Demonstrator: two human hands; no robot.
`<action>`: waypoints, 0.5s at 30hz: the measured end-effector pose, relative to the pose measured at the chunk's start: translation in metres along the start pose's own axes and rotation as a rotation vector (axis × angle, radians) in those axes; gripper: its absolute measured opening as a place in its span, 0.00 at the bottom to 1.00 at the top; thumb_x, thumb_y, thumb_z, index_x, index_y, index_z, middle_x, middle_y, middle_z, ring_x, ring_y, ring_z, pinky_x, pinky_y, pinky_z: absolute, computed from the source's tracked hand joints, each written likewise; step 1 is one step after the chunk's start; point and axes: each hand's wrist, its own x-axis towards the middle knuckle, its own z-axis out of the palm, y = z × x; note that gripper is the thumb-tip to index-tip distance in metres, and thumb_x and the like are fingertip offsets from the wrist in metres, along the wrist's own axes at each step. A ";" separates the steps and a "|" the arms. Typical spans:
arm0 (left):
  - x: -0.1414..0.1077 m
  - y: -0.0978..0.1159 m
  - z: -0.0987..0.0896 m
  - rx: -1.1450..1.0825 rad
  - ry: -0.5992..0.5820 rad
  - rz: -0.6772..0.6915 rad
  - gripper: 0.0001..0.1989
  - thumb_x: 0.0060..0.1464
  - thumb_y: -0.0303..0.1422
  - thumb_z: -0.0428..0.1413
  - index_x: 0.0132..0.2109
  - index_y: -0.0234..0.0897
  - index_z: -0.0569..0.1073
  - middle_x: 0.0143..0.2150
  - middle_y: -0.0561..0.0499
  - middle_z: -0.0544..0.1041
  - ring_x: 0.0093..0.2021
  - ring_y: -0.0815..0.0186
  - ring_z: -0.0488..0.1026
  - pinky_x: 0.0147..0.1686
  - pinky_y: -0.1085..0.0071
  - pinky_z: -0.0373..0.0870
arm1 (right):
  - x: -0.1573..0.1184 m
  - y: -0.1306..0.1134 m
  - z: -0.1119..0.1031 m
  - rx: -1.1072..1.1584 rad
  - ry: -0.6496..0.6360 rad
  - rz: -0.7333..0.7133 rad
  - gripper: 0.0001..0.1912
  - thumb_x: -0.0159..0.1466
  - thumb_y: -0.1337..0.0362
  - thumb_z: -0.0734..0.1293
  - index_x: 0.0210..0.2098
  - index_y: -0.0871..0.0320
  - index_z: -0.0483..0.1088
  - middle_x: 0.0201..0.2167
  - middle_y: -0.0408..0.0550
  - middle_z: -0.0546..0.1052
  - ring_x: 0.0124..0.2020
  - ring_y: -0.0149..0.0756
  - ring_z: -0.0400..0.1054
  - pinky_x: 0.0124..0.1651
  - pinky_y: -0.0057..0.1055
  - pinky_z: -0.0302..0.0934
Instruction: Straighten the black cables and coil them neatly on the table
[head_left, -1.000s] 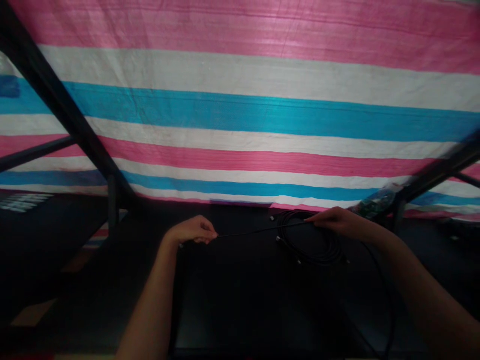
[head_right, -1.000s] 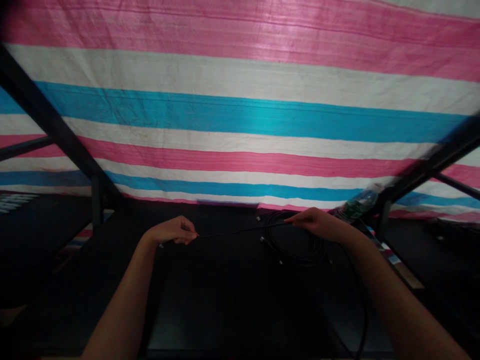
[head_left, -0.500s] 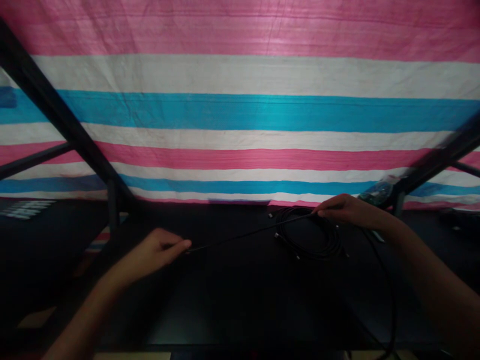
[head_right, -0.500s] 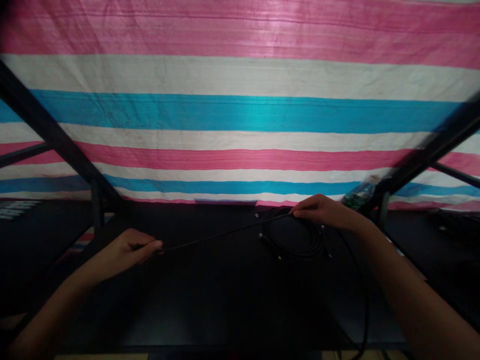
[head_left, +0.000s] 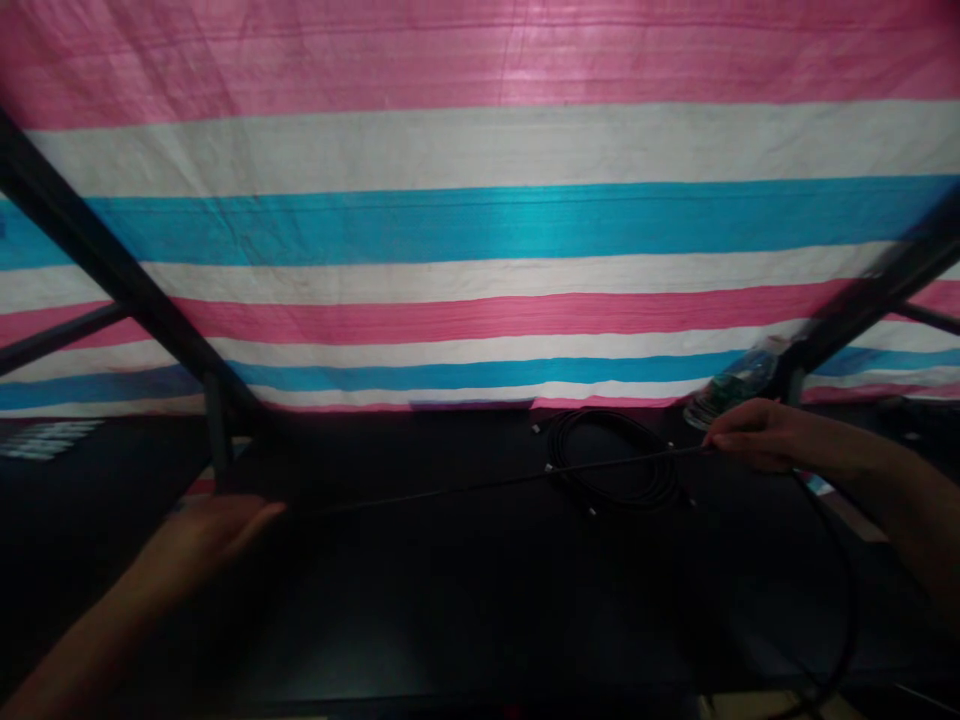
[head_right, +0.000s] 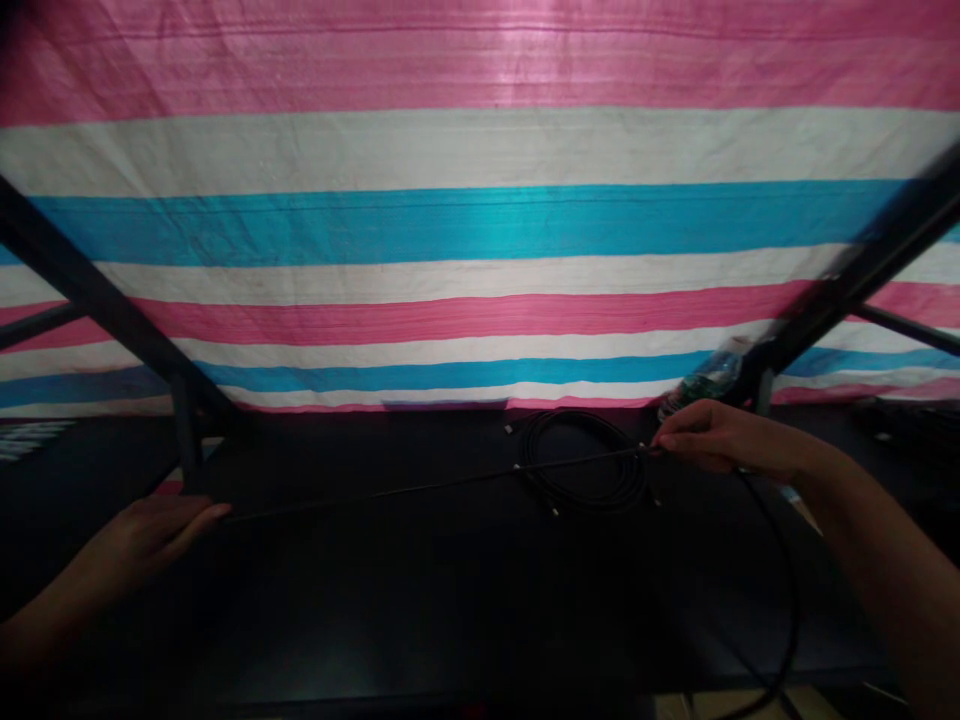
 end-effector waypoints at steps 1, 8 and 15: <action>-0.002 -0.008 -0.002 0.000 -0.023 -0.026 0.19 0.58 0.49 0.51 0.30 0.46 0.80 0.30 0.57 0.83 0.30 0.64 0.78 0.35 0.71 0.72 | -0.003 0.002 -0.003 0.000 0.010 0.013 0.25 0.55 0.40 0.69 0.20 0.56 0.71 0.16 0.39 0.56 0.17 0.27 0.45 0.24 0.36 0.36; -0.016 -0.020 -0.001 0.074 -0.172 -0.075 0.16 0.55 0.48 0.52 0.33 0.49 0.81 0.35 0.58 0.85 0.39 0.58 0.79 0.45 0.63 0.73 | -0.003 -0.002 -0.005 -0.018 0.012 0.022 0.24 0.58 0.44 0.68 0.21 0.58 0.70 0.15 0.38 0.56 0.17 0.23 0.46 0.25 0.36 0.35; -0.034 -0.017 0.026 0.043 -0.273 -0.092 0.20 0.60 0.49 0.50 0.33 0.44 0.80 0.34 0.47 0.83 0.36 0.55 0.80 0.36 0.65 0.73 | 0.008 -0.001 0.002 0.058 0.170 -0.028 0.21 0.58 0.46 0.70 0.32 0.59 0.77 0.18 0.42 0.63 0.18 0.26 0.51 0.24 0.35 0.39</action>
